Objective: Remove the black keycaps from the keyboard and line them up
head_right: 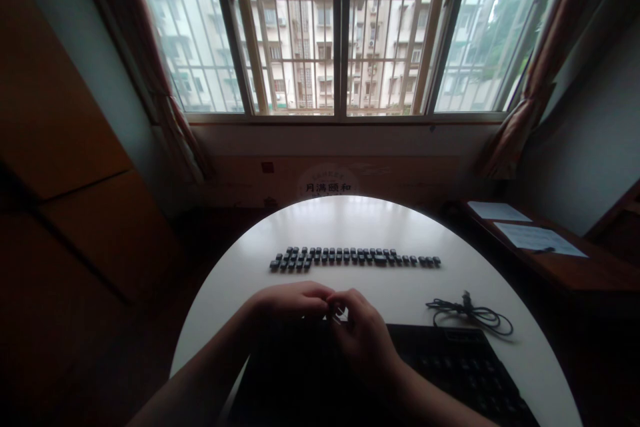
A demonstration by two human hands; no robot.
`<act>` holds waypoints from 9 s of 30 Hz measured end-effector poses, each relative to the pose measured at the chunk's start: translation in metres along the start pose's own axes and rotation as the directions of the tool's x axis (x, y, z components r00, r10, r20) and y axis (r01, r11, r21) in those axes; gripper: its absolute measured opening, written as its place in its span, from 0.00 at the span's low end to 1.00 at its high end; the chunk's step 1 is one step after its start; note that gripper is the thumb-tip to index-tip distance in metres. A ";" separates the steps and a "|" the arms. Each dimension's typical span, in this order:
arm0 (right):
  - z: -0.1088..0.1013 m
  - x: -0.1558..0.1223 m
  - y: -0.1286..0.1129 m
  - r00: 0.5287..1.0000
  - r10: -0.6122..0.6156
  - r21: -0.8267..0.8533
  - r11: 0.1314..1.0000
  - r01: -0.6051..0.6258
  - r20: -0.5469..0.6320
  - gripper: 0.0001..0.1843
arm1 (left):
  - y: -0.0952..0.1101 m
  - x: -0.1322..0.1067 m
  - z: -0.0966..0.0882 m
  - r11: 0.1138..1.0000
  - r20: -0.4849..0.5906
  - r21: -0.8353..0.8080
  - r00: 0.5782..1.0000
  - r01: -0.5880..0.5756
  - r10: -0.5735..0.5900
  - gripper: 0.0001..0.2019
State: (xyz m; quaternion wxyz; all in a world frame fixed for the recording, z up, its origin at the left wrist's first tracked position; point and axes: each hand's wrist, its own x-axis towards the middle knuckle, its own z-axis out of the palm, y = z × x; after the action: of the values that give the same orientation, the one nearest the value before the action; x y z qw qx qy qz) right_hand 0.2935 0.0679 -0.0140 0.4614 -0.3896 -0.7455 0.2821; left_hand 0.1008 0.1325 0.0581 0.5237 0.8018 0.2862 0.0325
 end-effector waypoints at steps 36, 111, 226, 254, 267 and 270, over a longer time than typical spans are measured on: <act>-0.001 0.000 -0.002 0.999 0.035 -0.009 0.999 -0.035 0.009 0.09 | -0.001 -0.001 -0.001 0.997 0.011 0.066 0.999 0.030 -0.031 0.14; 0.000 -0.001 -0.001 0.997 0.078 0.007 0.997 -0.078 0.012 0.09 | -0.003 -0.003 0.001 0.995 -0.012 0.102 1.000 0.015 -0.014 0.18; 0.000 0.000 0.002 0.989 0.106 0.043 0.993 -0.111 0.103 0.16 | -0.003 -0.002 0.005 0.970 -0.070 0.237 0.997 0.052 -0.036 0.14; -0.002 0.000 0.000 0.996 0.059 0.074 0.995 -0.064 0.067 0.17 | -0.004 -0.001 0.005 0.986 -0.088 0.163 0.996 0.024 -0.010 0.17; -0.003 0.003 0.005 0.999 -0.036 0.045 0.998 0.038 -0.038 0.10 | -0.003 0.002 0.007 0.995 -0.126 0.060 0.988 -0.085 0.092 0.25; -0.002 0.002 0.005 0.999 -0.027 0.053 0.998 0.029 -0.039 0.09 | -0.003 0.001 0.006 0.995 -0.117 0.072 0.990 -0.073 0.081 0.26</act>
State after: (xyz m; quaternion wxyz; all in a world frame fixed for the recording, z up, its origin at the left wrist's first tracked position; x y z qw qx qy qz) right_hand 0.2964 0.0726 -0.0158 0.4896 -0.3719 -0.7342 0.2879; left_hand 0.1027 0.1292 0.0531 0.4764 0.8262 0.2867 0.0911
